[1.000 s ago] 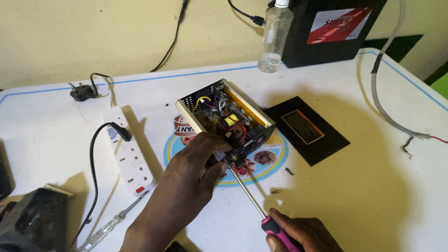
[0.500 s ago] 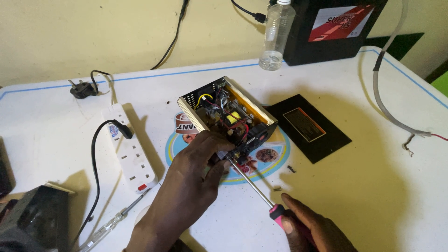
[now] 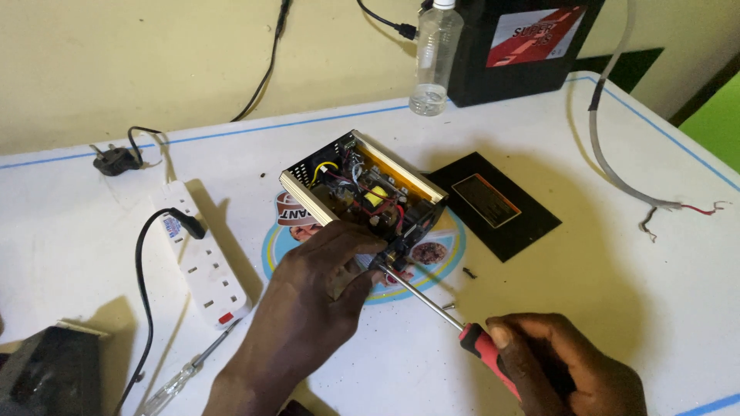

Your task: The person works on an open electronic device, using a screwdriver to tighten screws and manipulating internal wires and components. They also handle a multimeter and a battery pack on the table.

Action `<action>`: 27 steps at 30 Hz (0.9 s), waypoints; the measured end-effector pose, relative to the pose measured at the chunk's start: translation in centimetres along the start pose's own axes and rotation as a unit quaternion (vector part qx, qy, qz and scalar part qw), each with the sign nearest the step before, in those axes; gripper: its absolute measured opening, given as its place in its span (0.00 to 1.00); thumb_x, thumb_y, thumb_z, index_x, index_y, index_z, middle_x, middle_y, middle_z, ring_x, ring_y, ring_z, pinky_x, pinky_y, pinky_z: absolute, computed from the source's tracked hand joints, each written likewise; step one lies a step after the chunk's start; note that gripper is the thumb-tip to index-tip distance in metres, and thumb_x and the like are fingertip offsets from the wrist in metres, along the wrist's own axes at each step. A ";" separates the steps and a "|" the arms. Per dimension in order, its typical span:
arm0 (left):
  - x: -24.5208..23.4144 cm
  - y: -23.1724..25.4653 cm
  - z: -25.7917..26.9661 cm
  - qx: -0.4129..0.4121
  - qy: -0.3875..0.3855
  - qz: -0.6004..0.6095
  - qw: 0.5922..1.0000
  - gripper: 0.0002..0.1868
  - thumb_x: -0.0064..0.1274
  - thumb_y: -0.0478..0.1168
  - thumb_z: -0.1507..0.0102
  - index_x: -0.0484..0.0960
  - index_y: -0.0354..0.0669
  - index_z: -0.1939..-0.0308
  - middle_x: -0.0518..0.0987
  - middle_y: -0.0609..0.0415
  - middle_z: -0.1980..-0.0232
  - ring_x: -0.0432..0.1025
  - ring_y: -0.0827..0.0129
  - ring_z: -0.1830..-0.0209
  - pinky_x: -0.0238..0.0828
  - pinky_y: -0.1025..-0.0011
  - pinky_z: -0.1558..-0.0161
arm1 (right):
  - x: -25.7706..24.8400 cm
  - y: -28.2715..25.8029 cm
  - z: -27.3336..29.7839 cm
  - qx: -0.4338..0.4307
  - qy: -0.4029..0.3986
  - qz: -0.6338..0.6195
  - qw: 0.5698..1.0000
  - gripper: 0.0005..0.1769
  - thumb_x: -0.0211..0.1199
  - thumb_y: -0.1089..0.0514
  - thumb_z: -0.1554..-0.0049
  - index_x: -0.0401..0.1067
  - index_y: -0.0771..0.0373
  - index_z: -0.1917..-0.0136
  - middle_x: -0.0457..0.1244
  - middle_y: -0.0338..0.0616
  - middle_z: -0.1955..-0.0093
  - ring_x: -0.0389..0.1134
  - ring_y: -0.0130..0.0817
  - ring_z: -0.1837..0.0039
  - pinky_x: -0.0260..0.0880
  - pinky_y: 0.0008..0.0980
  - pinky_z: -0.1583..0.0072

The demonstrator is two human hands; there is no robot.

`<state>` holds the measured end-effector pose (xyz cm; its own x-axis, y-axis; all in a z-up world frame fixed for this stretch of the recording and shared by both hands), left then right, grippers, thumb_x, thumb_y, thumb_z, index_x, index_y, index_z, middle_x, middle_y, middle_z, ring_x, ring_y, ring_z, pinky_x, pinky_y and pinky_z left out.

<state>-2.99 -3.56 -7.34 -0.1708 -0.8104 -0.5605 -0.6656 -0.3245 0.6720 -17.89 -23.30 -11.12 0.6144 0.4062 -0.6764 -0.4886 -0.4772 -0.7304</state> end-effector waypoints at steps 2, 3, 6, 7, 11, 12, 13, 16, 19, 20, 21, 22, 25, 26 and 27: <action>-0.8 0.4 -0.6 0.098 0.032 -0.219 0.970 0.15 0.66 0.47 0.45 0.87 0.61 0.54 0.85 0.70 0.48 0.67 0.60 0.58 0.58 0.58 0.59 | -0.1 -0.1 -0.8 -0.168 -0.060 -0.162 0.970 0.20 0.83 0.57 0.64 0.87 0.52 0.55 0.69 0.33 0.60 0.64 0.24 0.70 0.65 0.20 0.62; -0.8 0.0 -1.0 0.100 0.032 -0.217 0.971 0.15 0.66 0.47 0.45 0.87 0.61 0.54 0.85 0.70 0.48 0.67 0.60 0.58 0.58 0.58 0.59 | -0.5 0.2 -0.9 -0.167 -0.058 -0.161 0.971 0.20 0.83 0.57 0.64 0.87 0.52 0.55 0.69 0.33 0.60 0.64 0.24 0.70 0.65 0.20 0.62; -0.9 -1.4 -1.9 0.090 0.007 -0.237 0.967 0.23 0.71 0.49 0.54 0.87 0.56 0.56 0.75 0.54 0.39 0.64 0.51 0.40 0.60 0.52 0.47 | -0.6 1.0 -1.3 -0.053 -0.145 -0.257 0.954 0.35 0.81 0.71 0.68 0.86 0.58 0.44 0.64 0.48 0.56 0.72 0.36 0.61 0.75 0.27 0.50; -1.0 -1.8 -2.2 0.100 0.001 -0.184 0.978 0.20 0.72 0.54 0.54 0.86 0.59 0.61 0.78 0.61 0.47 0.69 0.60 0.43 0.54 0.57 0.41 | -0.9 0.6 -1.1 -0.154 -0.117 -0.274 0.942 0.28 0.78 0.69 0.63 0.84 0.61 0.45 0.69 0.44 0.57 0.73 0.29 0.62 0.74 0.21 0.53; -0.4 -3.1 -2.6 0.070 -0.001 -0.034 0.997 0.21 0.80 0.54 0.59 0.83 0.57 0.71 0.80 0.68 0.63 0.71 0.75 0.52 0.43 0.65 0.32 | -1.8 -1.5 0.7 -0.153 0.053 -0.113 0.980 0.12 0.71 0.54 0.51 0.84 0.54 0.52 0.75 0.33 0.63 0.68 0.20 0.69 0.69 0.20 0.61; -0.4 -3.0 -2.7 0.070 -0.002 -0.035 0.997 0.21 0.80 0.54 0.59 0.83 0.57 0.71 0.80 0.68 0.63 0.71 0.75 0.52 0.43 0.65 0.32 | -1.7 -2.1 1.0 -0.152 0.053 -0.113 0.981 0.12 0.71 0.54 0.51 0.84 0.54 0.52 0.75 0.33 0.63 0.68 0.20 0.69 0.69 0.20 0.61; -0.4 -3.0 -2.7 0.057 -0.006 -0.011 0.998 0.21 0.80 0.52 0.58 0.83 0.56 0.72 0.80 0.66 0.60 0.71 0.73 0.50 0.44 0.65 0.31 | -1.6 -2.3 1.0 -0.074 0.060 -0.124 0.988 0.10 0.70 0.55 0.49 0.85 0.54 0.52 0.70 0.40 0.73 0.65 0.27 0.75 0.66 0.24 0.65; -0.4 -2.5 -2.7 0.035 -0.003 0.023 0.999 0.20 0.80 0.49 0.58 0.82 0.53 0.74 0.81 0.63 0.60 0.70 0.71 0.49 0.54 0.67 0.39 | -1.3 -2.3 0.8 0.042 0.041 -0.132 0.989 0.10 0.68 0.55 0.48 0.87 0.53 0.53 0.69 0.50 0.80 0.67 0.34 0.76 0.66 0.29 0.66; -0.2 -2.7 -2.7 0.047 0.001 0.041 0.998 0.20 0.81 0.46 0.57 0.81 0.52 0.75 0.81 0.63 0.65 0.69 0.70 0.53 0.59 0.70 0.43 | -0.1 3.9 -4.4 -0.140 -0.054 -0.106 0.983 0.23 0.76 0.51 0.62 0.86 0.48 0.51 0.71 0.43 0.78 0.70 0.27 0.73 0.68 0.25 0.64; -0.1 -2.9 -2.7 0.068 -0.002 0.048 0.996 0.19 0.80 0.44 0.56 0.80 0.52 0.74 0.81 0.64 0.67 0.69 0.71 0.55 0.56 0.70 0.40 | 0.6 6.4 -6.3 -0.353 -0.116 -0.081 0.925 0.37 0.84 0.47 0.76 0.85 0.45 0.48 0.69 0.32 0.77 0.68 0.21 0.75 0.68 0.21 0.64; -0.1 -2.9 -2.9 0.067 -0.001 0.047 0.997 0.19 0.80 0.44 0.56 0.80 0.52 0.74 0.81 0.64 0.67 0.69 0.71 0.55 0.56 0.70 0.40 | 0.4 5.8 -5.7 -0.354 -0.118 -0.081 0.924 0.37 0.84 0.47 0.76 0.85 0.45 0.48 0.69 0.32 0.77 0.68 0.21 0.75 0.68 0.21 0.64; 0.0 -2.9 -3.0 0.071 -0.013 0.048 0.996 0.18 0.79 0.42 0.56 0.80 0.54 0.75 0.79 0.66 0.67 0.69 0.74 0.58 0.52 0.69 0.35 | 0.2 5.2 -5.0 -0.358 -0.135 -0.110 0.917 0.28 0.76 0.50 0.68 0.86 0.46 0.50 0.70 0.28 0.78 0.68 0.19 0.75 0.69 0.20 0.65; 0.4 -3.3 -3.1 0.072 -0.027 0.057 0.995 0.17 0.79 0.42 0.55 0.80 0.56 0.75 0.79 0.68 0.68 0.69 0.73 0.57 0.51 0.69 0.37 | 2.2 10.2 -4.5 -0.181 -0.135 -0.180 0.957 0.21 0.65 0.56 0.54 0.86 0.56 0.47 0.75 0.39 0.63 0.73 0.27 0.61 0.71 0.25 0.53; 0.5 -3.5 -3.1 0.071 -0.025 0.063 0.995 0.18 0.79 0.44 0.55 0.80 0.57 0.75 0.79 0.69 0.68 0.69 0.69 0.52 0.55 0.69 0.44 | 3.4 13.5 -4.5 0.000 -0.109 -0.219 0.970 0.23 0.61 0.58 0.48 0.86 0.66 0.43 0.78 0.54 0.47 0.78 0.38 0.48 0.72 0.31 0.41; 0.4 -3.3 -2.9 0.071 -0.027 0.065 0.995 0.18 0.79 0.44 0.55 0.80 0.57 0.75 0.79 0.69 0.68 0.69 0.69 0.52 0.55 0.69 0.44 | 2.9 11.6 -5.1 0.003 -0.108 -0.218 0.970 0.23 0.61 0.58 0.48 0.86 0.66 0.43 0.78 0.54 0.47 0.78 0.38 0.48 0.72 0.31 0.41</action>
<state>1.23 -4.25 -8.39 -0.2983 -0.8117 -0.5021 -0.7309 -0.1440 0.6672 -18.67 -31.61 -21.09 0.6191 0.7230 -0.3065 -0.2150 -0.2193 -0.9517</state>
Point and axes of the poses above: each hand's wrist, its own z-axis away from the middle knuckle, its own x-axis out of the palm, y = z × x, the point moved 3 cm from there along -z, towards the middle knuckle
